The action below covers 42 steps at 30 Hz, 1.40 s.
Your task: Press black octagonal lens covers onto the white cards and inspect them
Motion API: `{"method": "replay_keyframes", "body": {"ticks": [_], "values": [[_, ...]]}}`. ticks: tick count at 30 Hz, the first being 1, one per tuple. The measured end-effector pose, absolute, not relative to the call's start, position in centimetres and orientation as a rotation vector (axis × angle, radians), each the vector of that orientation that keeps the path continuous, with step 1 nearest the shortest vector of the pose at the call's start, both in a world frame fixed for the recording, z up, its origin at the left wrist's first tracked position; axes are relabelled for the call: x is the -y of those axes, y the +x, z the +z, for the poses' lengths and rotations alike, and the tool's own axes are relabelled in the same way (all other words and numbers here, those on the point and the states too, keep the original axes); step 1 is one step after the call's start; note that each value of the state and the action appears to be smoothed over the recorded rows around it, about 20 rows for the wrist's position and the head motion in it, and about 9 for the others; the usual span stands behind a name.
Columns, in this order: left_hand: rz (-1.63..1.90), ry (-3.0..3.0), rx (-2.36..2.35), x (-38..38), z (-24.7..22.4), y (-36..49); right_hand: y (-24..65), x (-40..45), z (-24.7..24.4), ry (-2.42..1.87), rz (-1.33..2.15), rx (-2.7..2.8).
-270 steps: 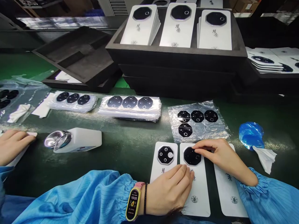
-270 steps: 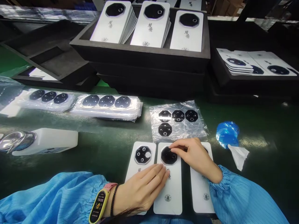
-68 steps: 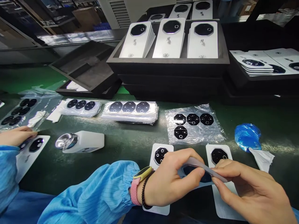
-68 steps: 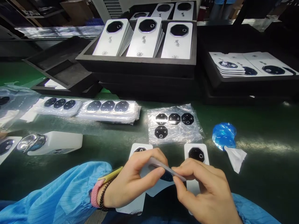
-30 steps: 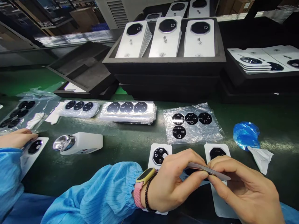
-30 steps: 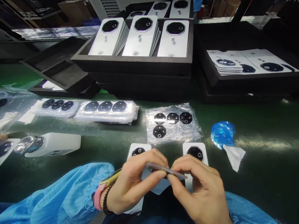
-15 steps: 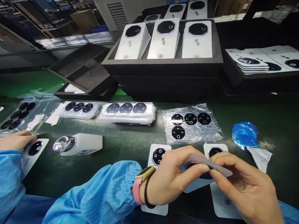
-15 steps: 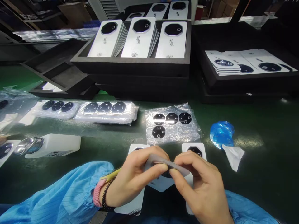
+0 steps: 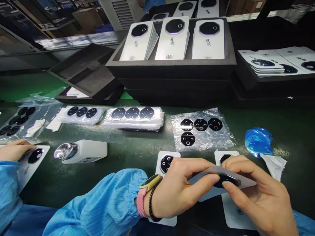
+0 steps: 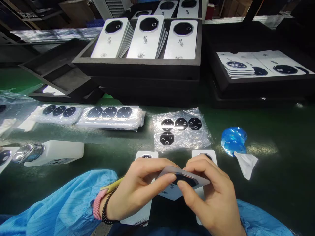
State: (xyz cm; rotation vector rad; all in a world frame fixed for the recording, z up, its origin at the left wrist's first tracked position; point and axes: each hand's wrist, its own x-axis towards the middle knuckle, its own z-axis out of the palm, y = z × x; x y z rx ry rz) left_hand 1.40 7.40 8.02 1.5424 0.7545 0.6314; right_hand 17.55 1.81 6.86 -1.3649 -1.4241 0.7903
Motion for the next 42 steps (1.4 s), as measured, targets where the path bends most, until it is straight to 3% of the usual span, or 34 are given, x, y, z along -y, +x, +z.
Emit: {"method": "replay_keyframes", "body": {"ticks": [16, 29, 42], "values": [[0.666, 1.590, -0.728, -7.1, 7.6, 1.3, 17.4, -1.5, 6.9, -1.399, 0.902, 1.326], [0.390, 1.194, -0.702, -7.5, 8.5, 1.3, 18.4, -1.9, 6.6, -1.377, 1.413, 1.023], [0.413, 1.151, -0.712, -7.6, 8.5, 1.2, 19.4, -1.8, 7.1, -1.272, 1.416, 1.084]]}}
